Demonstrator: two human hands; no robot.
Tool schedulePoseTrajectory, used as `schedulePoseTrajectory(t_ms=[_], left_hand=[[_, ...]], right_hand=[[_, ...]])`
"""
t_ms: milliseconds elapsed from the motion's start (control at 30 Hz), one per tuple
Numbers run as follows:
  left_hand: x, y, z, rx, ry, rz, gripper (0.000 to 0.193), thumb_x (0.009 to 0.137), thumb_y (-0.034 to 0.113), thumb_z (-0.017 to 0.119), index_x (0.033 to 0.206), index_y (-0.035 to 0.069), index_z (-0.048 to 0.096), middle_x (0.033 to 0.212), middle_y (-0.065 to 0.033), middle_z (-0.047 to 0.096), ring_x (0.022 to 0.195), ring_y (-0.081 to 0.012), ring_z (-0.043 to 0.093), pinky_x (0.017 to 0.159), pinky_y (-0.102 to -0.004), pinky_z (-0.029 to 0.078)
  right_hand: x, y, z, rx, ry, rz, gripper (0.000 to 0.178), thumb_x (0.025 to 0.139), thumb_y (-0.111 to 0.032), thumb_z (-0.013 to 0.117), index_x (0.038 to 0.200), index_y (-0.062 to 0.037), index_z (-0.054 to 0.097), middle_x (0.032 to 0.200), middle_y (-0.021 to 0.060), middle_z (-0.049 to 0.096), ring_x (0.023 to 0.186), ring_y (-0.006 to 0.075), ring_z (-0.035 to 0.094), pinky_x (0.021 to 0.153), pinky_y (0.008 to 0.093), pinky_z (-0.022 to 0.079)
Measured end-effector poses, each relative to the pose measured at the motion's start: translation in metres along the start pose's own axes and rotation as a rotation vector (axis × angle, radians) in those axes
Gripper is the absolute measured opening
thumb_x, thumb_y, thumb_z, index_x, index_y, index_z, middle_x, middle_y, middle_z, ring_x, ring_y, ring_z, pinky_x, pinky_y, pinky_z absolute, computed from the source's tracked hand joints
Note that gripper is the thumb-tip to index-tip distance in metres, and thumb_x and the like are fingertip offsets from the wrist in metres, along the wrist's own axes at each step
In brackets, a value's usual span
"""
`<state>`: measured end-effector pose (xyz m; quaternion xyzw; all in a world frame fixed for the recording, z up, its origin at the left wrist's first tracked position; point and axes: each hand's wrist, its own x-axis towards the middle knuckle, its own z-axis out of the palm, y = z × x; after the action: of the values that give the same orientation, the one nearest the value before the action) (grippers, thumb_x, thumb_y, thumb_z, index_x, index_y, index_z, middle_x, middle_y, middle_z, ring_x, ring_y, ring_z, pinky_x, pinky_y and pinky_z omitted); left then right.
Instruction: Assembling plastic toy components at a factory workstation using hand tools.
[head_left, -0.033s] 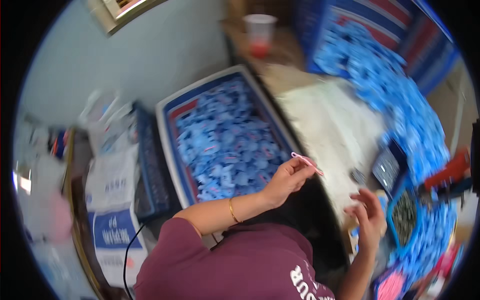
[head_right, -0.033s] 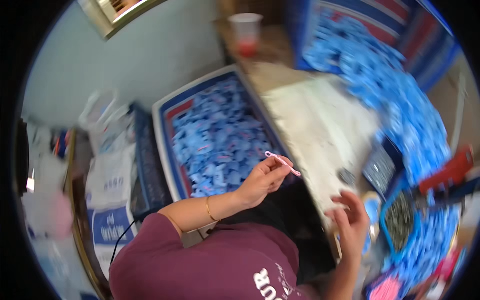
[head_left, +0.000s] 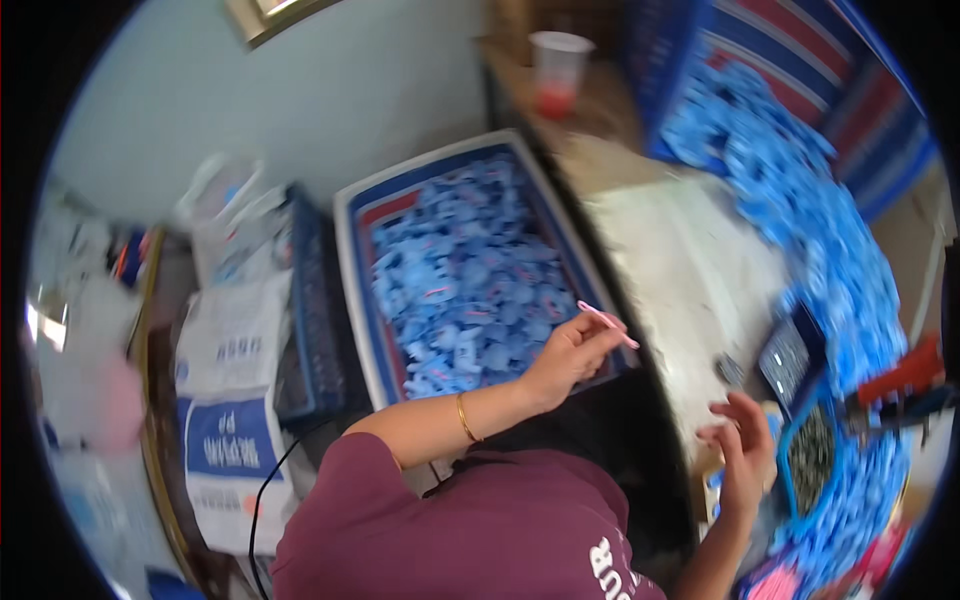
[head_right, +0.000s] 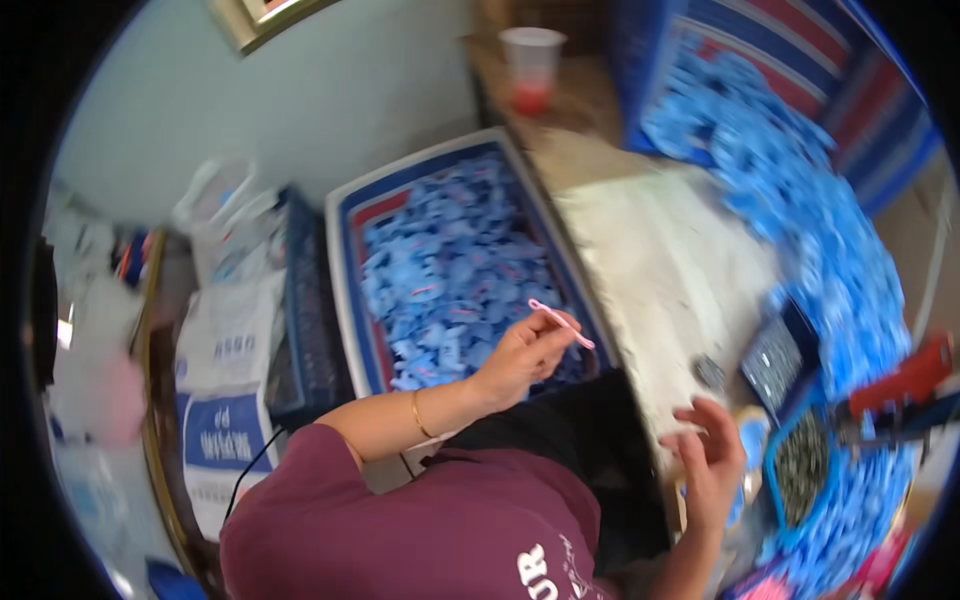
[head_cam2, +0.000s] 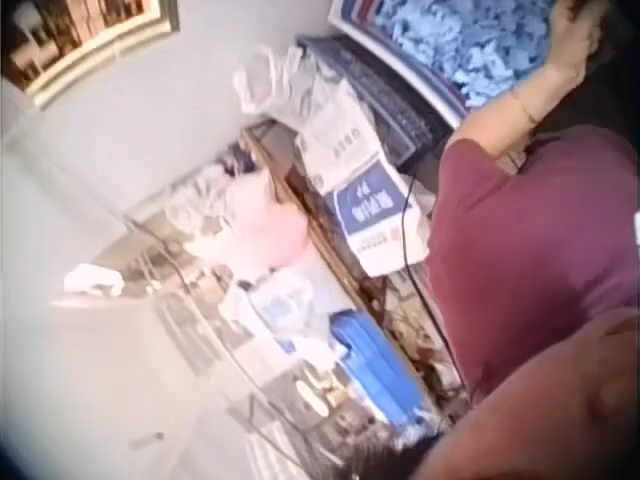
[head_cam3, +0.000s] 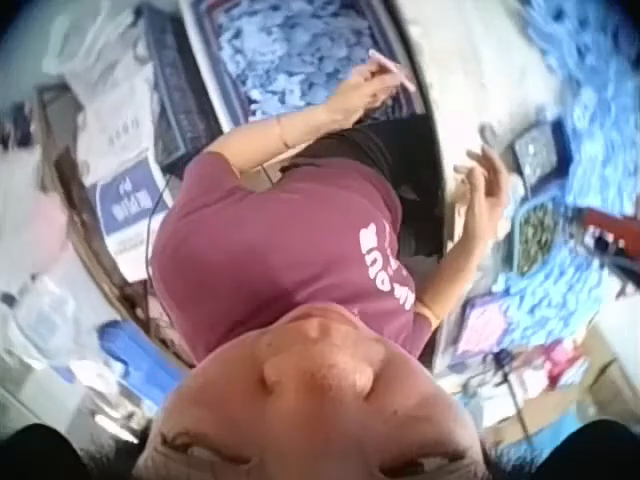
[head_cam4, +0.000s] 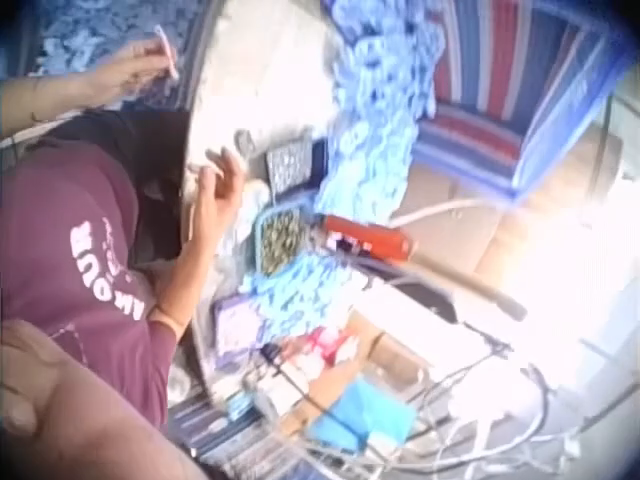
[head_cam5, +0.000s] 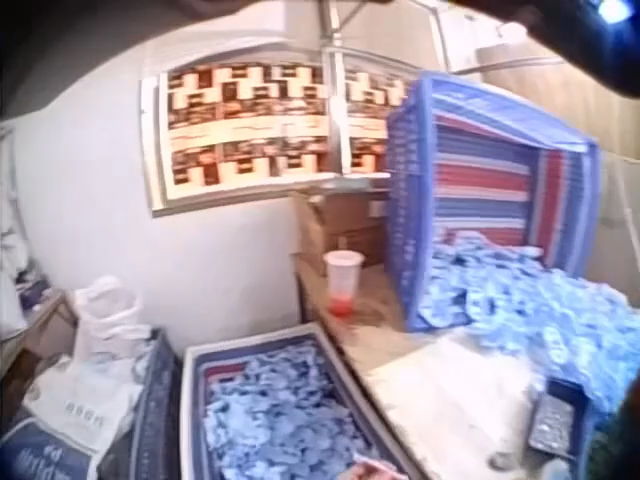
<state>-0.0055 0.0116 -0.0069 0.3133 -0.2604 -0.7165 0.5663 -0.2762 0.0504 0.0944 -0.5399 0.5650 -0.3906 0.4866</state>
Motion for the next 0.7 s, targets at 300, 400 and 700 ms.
schedulePoseTrajectory(t_ms=[300, 400, 700], left_hand=[[-0.049, 0.119, -0.324, 0.341, 1.042, 0.135, 0.027, 0.094, 0.039, 0.06, 0.088, 0.015, 0.07, 0.063, 0.0037, 0.043, 0.054, -0.0094, 0.037, 0.047, -0.0294, 0.026], [-0.045, 0.268, -0.388, 0.413, 1.114, 0.796, 0.027, 0.094, 0.036, 0.061, 0.08, 0.014, 0.067, 0.058, 0.0062, 0.039, 0.045, -0.0072, 0.029, 0.042, -0.0277, 0.019], [-0.001, 0.367, -0.434, 0.042, 0.903, 0.578, 0.012, 0.093, 0.012, 0.056, 0.086, 0.002, 0.057, 0.075, -0.0091, 0.05, 0.058, -0.0178, 0.048, 0.071, -0.0415, 0.058]], right_hand=[[0.033, -0.001, 0.092, -0.065, -0.117, 0.003, 0.02, 0.097, -0.009, 0.064, 0.114, 0.0013, 0.064, 0.096, 0.0111, 0.071, 0.076, 0.0154, 0.069, 0.068, 0.0237, 0.048], [0.034, -0.008, 0.104, -0.099, -0.132, 0.035, 0.018, 0.097, -0.009, 0.065, 0.11, 0.0019, 0.065, 0.092, 0.011, 0.072, 0.076, 0.015, 0.069, 0.069, 0.0234, 0.049], [0.009, 0.012, 0.104, -0.053, -0.108, 0.124, 0.019, 0.096, -0.007, 0.066, 0.112, 0.0034, 0.066, 0.094, 0.0106, 0.073, 0.08, 0.0151, 0.07, 0.074, 0.0246, 0.053]])
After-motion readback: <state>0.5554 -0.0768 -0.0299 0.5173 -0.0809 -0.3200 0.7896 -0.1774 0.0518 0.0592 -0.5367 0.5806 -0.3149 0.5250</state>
